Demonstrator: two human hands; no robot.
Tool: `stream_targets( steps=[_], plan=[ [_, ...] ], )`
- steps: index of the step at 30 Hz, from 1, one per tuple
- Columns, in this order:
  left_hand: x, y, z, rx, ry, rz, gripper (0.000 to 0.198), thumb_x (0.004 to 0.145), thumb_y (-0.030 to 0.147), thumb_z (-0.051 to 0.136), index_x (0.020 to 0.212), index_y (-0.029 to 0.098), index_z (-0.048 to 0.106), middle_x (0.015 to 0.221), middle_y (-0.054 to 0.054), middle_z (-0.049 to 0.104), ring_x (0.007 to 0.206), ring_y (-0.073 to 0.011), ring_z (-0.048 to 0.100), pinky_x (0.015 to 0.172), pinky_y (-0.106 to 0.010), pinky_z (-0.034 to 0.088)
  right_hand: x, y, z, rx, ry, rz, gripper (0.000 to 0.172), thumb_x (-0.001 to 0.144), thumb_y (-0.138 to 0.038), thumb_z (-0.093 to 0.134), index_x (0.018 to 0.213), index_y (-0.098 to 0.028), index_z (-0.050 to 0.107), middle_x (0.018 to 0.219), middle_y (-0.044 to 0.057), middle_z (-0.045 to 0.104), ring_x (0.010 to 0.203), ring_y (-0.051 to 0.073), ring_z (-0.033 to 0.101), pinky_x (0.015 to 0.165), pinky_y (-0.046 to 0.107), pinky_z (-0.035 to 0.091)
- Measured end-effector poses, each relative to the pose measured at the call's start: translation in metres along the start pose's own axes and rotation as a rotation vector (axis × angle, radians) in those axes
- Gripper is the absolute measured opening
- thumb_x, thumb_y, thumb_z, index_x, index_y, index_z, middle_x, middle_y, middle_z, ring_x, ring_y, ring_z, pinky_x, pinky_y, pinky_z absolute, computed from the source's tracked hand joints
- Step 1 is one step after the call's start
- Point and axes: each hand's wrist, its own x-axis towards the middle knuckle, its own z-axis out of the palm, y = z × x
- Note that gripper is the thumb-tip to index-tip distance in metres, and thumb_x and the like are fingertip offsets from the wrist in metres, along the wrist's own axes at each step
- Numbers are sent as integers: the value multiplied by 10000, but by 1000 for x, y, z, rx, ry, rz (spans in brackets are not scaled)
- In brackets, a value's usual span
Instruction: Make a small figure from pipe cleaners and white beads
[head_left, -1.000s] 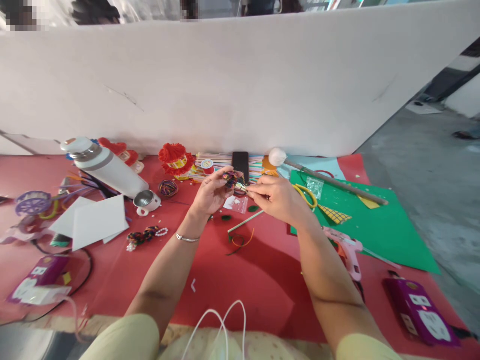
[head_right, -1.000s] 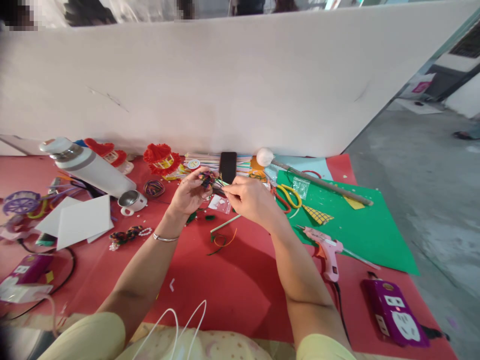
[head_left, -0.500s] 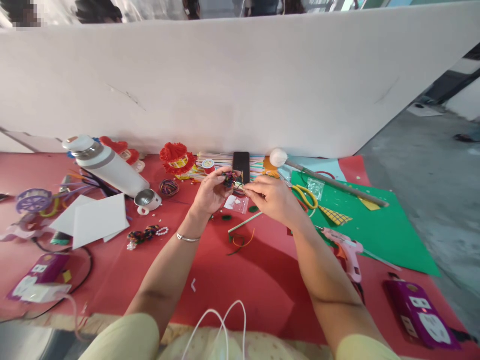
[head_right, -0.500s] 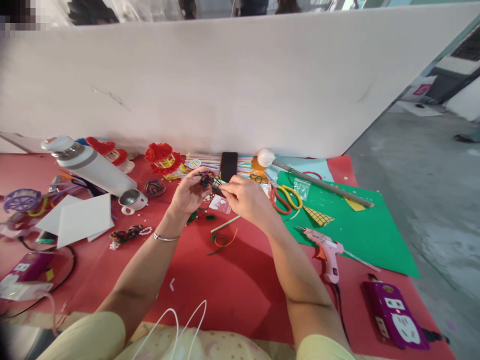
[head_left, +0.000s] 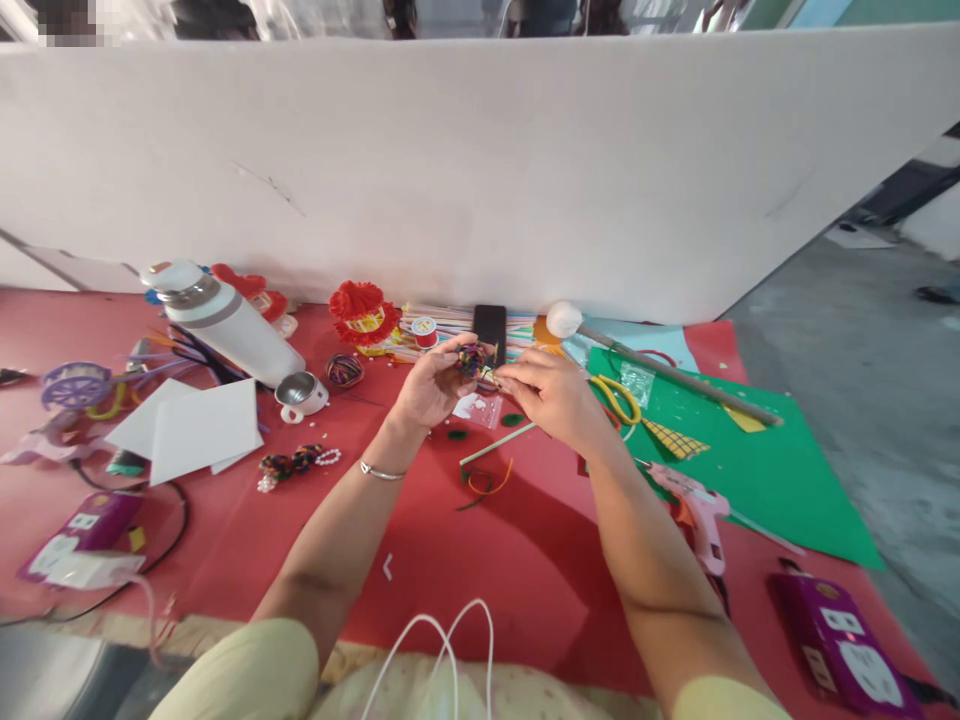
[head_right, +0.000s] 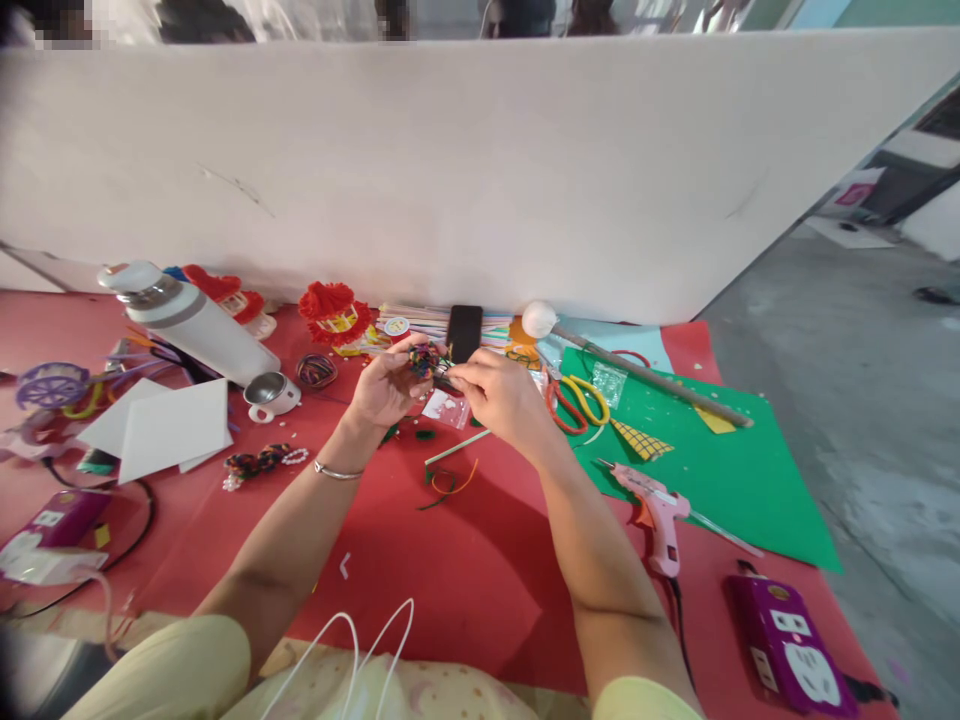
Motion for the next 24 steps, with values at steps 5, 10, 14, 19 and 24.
stream_targets(
  steps=[5,10,14,19,24],
  plan=[
    [0,-1,-1,-17,-13,1,304,741,205,671,1033,157,745,981,-103,775,688,-130,652,473,-186,420,0,2,-1,9,2,-4,212,1009,-186,603,1062,-207,806,950,73,727,863,187,671,779,318,496],
    [1,-3,-4,-2,-39,0,335,751,208,694,1076,149,754,1045,-126,782,712,-141,672,484,-190,433,2,1,3,32,13,9,185,998,-199,622,1028,-213,804,932,67,737,845,185,675,774,318,502],
    [1,-4,-4,5,-39,14,340,743,204,704,1072,140,756,1057,-130,783,707,-137,674,490,-191,440,2,0,3,32,8,13,177,991,-195,629,1026,-207,802,943,69,748,858,187,684,777,319,504],
    [0,-4,-1,8,-11,12,341,731,201,703,1063,141,753,1048,-119,785,706,-137,684,486,-190,440,2,-1,2,40,1,15,181,992,-216,630,1023,-217,808,943,67,759,842,180,691,768,314,513],
    [1,-4,-2,-1,-11,27,344,729,202,713,1065,143,754,1042,-113,788,698,-132,681,490,-190,447,1,-2,3,77,-4,18,185,993,-218,629,1030,-205,810,934,63,760,811,165,686,747,299,509]
  ],
)
